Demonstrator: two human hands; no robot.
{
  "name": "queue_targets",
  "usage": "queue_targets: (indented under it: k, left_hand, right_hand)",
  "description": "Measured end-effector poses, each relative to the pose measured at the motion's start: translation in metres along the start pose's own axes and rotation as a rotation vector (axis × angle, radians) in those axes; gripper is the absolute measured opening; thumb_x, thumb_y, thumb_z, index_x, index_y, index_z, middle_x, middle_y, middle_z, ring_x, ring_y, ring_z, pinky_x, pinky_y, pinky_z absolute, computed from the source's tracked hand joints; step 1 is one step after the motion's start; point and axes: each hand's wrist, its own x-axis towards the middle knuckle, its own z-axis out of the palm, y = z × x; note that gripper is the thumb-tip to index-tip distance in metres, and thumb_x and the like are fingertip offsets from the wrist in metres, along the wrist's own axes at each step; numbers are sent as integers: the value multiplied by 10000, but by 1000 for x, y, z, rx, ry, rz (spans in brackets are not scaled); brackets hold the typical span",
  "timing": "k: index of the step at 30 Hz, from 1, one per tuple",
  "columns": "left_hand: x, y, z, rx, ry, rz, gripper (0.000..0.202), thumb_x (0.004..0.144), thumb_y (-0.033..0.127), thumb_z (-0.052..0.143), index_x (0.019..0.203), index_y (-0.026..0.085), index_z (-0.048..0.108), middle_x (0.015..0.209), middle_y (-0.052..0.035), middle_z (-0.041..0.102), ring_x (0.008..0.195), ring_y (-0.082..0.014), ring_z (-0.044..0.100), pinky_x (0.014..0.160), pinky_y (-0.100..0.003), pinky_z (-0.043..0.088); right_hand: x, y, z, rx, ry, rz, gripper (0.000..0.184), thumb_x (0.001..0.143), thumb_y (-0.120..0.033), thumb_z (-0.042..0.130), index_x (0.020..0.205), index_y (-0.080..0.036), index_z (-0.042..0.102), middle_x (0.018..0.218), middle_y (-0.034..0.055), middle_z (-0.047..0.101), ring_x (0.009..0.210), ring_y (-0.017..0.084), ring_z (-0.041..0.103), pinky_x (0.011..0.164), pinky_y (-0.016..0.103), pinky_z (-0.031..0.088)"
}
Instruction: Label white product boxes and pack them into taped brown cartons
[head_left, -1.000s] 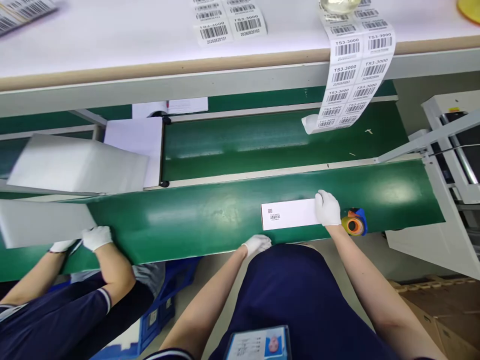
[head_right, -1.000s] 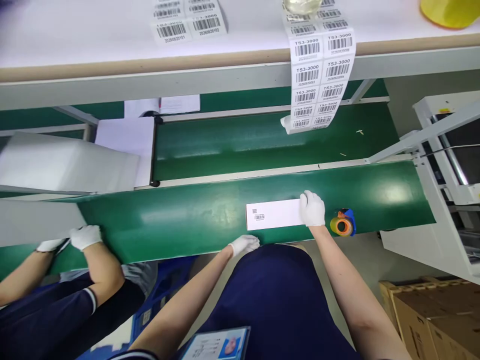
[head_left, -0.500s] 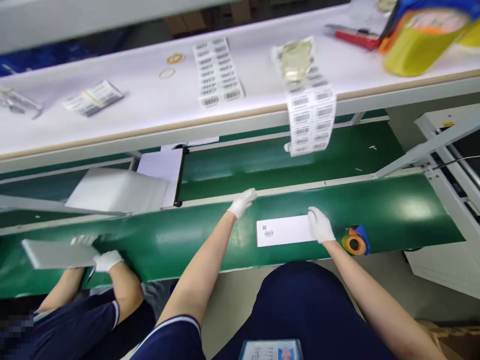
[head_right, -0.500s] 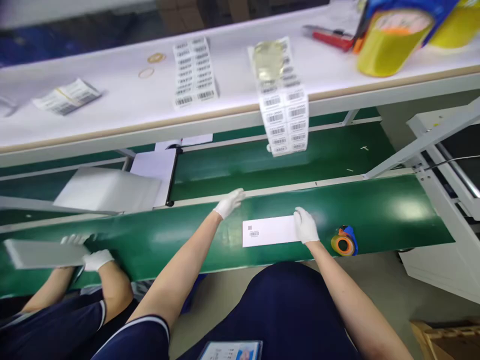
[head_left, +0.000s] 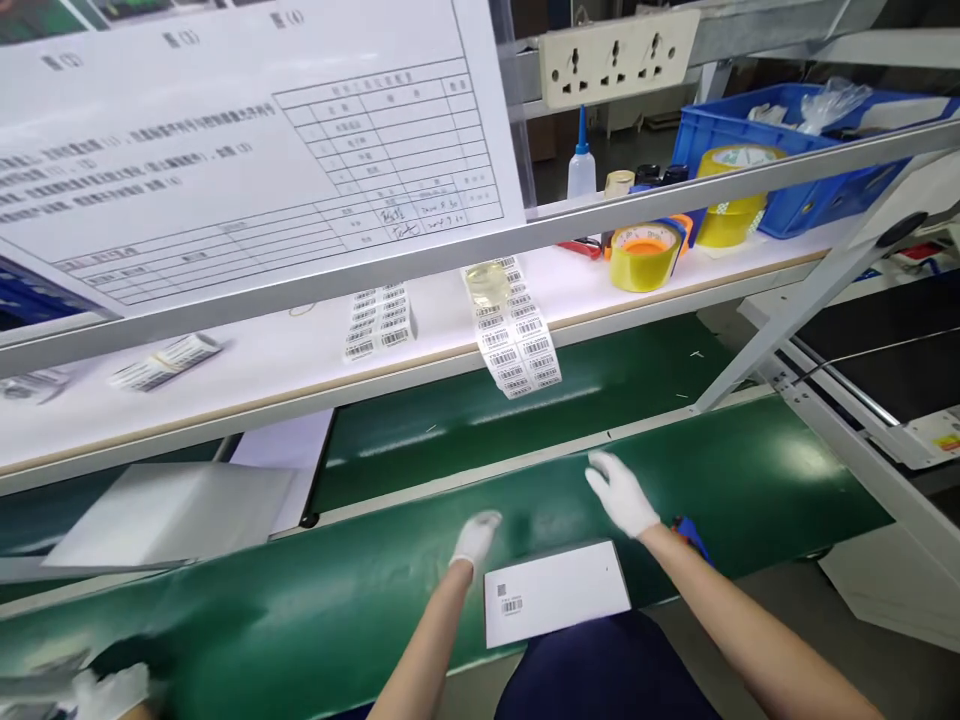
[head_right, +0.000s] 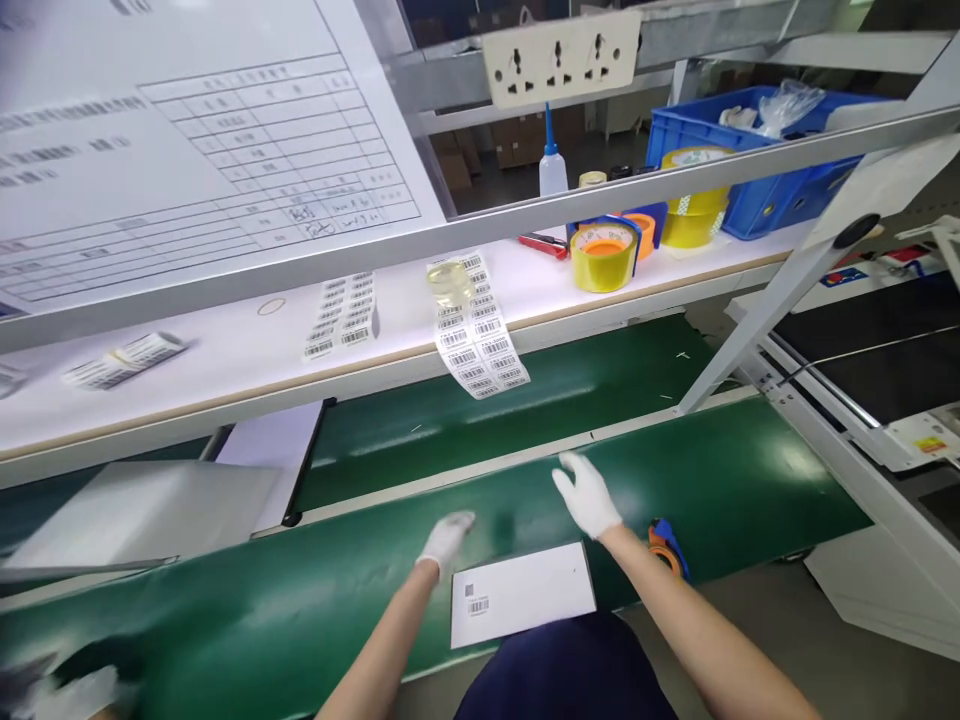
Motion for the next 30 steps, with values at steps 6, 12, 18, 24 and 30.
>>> queue_targets:
  k: [6,12,18,24,30]
  left_hand:
    - [13,141,-13,-122,245,447,649,949,543,622,1494,199,544,1499,-143,603,1421,-304,551,1262,-487,359]
    - [-35,212,18,-167,87,704,1057,836,355,831,1684,315,201,1695,-88,365,1547,-323,379,1273,-470,350]
    - [-59,231,36,-32,96,672,688,837,229,766,1497,238,570,1530,-58,592,1445,-331,518,1243,-456,406]
    - [-65,242,32,16,138,625,406,827,275,776,1222,194,730,1306,-77,740,1237,-308,683,1124,-466,530]
    - [-69,251,31,-9,121,623,337,843,297,770,1161,185,757,1241,-69,772,1175,-257,720,1091,-404,556]
  right_hand:
    - [125,-109,-26,127,-39,-306,699,880,-266,616,1555,-227,441,1553,97,545,1438,238,510,1237,452,407]
    - [86,-104,-28,278,-169,-168,547,851,-214,575,1398,-212,551,1103,50,749,1006,190,710,944,364,593]
    - [54,-120,-49,366,-129,-151,473,890,-276,633,1353,-222,553,1051,51,741,907,187,707,843,352,619]
    - [51,-143,-67,201,7,-379,247,942,-296,643,1178,-255,706,1109,33,754,989,194,710,944,371,600]
    - [54,-147,-66,40,133,-578,246,1013,-264,590,1190,-252,761,1139,44,761,1000,183,713,905,334,599]
